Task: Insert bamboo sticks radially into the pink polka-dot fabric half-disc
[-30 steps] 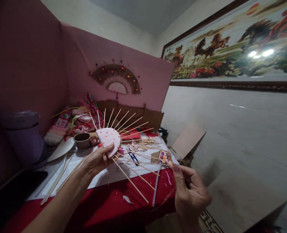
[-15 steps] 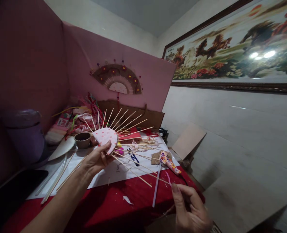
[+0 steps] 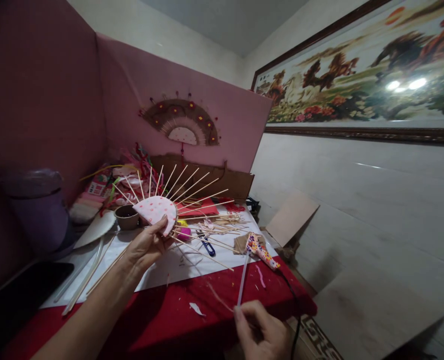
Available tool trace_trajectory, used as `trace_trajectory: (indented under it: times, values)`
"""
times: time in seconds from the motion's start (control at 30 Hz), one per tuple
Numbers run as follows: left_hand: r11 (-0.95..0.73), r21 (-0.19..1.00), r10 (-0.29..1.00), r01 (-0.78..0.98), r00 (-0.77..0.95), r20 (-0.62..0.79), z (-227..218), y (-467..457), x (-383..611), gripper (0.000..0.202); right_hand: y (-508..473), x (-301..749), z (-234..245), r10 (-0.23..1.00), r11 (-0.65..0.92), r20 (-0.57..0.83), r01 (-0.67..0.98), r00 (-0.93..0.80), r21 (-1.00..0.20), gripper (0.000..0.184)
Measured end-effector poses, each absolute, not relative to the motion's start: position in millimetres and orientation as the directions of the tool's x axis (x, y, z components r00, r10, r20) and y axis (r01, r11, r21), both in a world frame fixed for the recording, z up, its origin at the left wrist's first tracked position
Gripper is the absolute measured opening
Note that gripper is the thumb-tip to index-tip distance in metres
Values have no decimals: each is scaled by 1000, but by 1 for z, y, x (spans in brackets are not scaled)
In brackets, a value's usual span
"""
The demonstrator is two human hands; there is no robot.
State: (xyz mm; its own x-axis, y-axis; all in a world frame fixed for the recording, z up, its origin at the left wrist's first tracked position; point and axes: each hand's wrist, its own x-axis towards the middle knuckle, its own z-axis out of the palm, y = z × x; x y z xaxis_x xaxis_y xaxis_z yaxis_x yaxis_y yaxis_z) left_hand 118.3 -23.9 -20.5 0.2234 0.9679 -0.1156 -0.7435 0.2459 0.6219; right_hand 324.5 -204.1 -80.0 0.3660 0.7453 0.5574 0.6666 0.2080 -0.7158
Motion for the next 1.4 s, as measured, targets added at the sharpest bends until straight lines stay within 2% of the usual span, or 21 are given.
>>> trace_trajectory:
  times: [0.1,0.2,0.33,0.47,0.57,0.67,0.77,1.03,1.27,1.4]
  values:
    - [226,608,973,-761,211,-98,-20,-25,120,5,-186,314,-79,921,222,373,633,115,-742,24]
    - [215,592,975,-777,209,-80,-19,-27,123,6,-162,296,-74,923,256,370,556,102,-791,24]
    - [215,596,969,-774,243,-33,-18,-29,124,7,-122,259,-63,887,310,424,445,183,-840,33]
    - [212,572,969,-792,246,-18,-16,-29,124,11,-86,229,-55,888,401,425,157,175,-903,39]
    - [215,568,966,-794,257,-7,-15,-29,123,13,-75,221,-57,946,305,293,-78,136,-949,33]
    - [213,551,966,-807,259,6,-15,-29,122,11,-76,223,-60,971,217,187,-217,151,-952,35]
    - [214,563,964,-799,267,13,-16,-29,122,7,-81,226,-58,976,197,167,-239,141,-951,34]
    - [212,580,967,-787,256,-6,-20,-29,124,6,-83,221,-50,996,84,90,-240,-11,-967,28]
    - [229,616,963,-754,266,-33,-18,-31,125,7,-75,223,-57,995,102,100,-202,23,-974,27]
    - [272,591,951,-760,306,-45,-19,-30,125,7,-74,222,-59,991,131,125,-174,44,-976,28]
